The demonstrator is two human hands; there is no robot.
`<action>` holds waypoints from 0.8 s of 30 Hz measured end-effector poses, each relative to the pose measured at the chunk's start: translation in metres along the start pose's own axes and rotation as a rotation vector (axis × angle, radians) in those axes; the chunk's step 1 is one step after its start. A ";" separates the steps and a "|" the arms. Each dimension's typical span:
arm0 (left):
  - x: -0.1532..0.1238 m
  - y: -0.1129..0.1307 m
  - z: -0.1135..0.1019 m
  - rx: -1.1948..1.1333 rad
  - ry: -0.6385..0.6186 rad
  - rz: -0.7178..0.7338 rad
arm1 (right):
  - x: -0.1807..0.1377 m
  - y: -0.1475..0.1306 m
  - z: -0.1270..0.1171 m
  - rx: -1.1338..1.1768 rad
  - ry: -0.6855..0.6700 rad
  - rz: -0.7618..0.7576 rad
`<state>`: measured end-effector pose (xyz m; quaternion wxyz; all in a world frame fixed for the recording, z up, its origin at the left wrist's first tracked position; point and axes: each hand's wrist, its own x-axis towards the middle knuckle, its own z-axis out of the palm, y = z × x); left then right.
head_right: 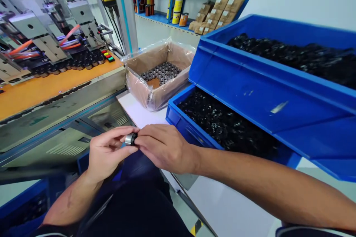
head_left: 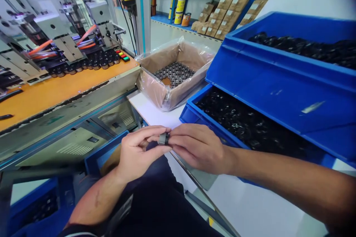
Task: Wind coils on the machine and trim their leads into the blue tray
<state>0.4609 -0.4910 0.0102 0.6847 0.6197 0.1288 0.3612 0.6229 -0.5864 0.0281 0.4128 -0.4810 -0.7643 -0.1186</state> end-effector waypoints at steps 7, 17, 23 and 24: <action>0.004 -0.003 -0.002 -0.071 0.019 -0.055 | 0.001 0.006 -0.006 -0.047 0.006 -0.007; 0.006 -0.003 0.001 -0.217 0.000 -0.184 | 0.000 0.009 -0.008 0.007 -0.022 -0.112; 0.004 -0.001 0.001 -0.194 0.013 -0.206 | 0.001 0.009 -0.011 -0.025 -0.049 -0.135; 0.003 -0.001 0.001 -0.194 0.014 -0.213 | 0.002 0.008 -0.011 -0.025 -0.041 -0.125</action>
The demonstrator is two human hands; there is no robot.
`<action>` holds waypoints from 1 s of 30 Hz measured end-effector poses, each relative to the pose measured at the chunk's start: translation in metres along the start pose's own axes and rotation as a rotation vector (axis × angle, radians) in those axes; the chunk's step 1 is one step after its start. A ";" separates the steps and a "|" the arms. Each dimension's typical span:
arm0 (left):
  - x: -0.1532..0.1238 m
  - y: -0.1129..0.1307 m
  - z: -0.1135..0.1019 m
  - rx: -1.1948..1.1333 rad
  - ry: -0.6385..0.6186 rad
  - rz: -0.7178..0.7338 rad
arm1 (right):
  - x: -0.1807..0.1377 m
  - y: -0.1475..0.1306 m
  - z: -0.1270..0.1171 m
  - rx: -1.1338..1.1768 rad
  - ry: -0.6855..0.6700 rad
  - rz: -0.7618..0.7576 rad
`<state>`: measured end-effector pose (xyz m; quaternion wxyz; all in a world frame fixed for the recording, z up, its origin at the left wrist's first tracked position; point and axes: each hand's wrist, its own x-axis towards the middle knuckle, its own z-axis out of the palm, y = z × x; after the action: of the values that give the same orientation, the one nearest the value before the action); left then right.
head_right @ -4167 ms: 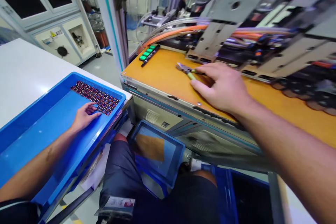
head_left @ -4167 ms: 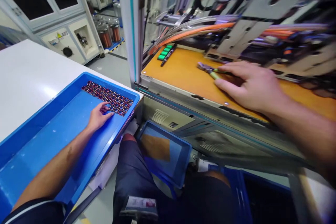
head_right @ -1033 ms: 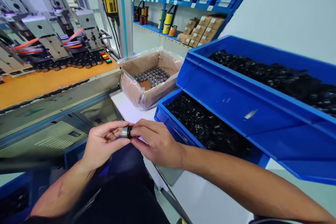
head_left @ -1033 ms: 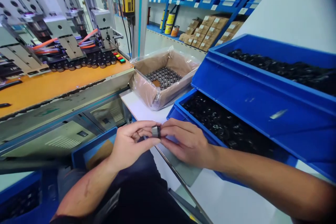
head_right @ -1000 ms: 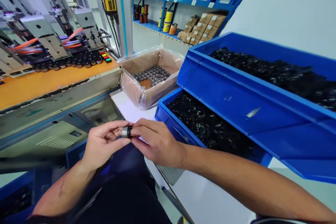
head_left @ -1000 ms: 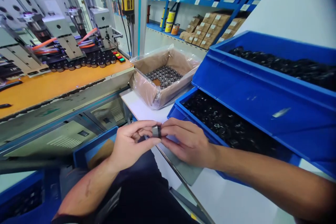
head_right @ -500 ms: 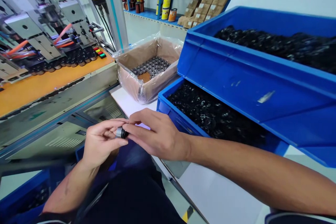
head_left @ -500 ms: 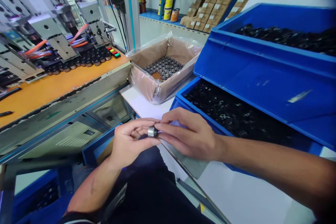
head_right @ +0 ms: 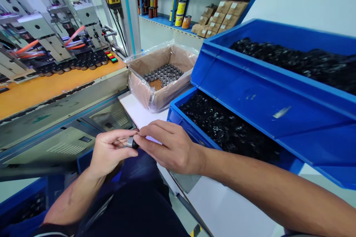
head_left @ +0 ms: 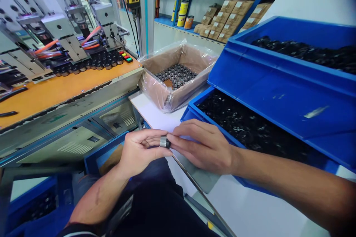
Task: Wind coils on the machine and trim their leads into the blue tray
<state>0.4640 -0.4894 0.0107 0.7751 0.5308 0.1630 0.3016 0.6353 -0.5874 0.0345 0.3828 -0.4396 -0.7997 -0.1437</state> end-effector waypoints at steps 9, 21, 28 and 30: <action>0.001 0.002 -0.002 0.010 0.015 -0.055 | -0.005 0.003 0.002 -0.036 -0.032 -0.081; 0.002 -0.006 -0.011 -0.020 0.017 -0.170 | -0.001 0.002 0.011 -0.003 0.004 -0.040; -0.003 -0.017 0.010 -0.028 0.212 -0.036 | -0.001 0.001 0.009 -0.088 -0.005 -0.023; -0.004 -0.017 0.012 0.007 0.220 0.053 | -0.001 -0.001 0.008 -0.072 0.031 0.010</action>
<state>0.4730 -0.5049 -0.0011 0.7424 0.5011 0.2341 0.3780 0.6309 -0.5840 0.0282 0.3799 -0.4548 -0.7858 -0.1773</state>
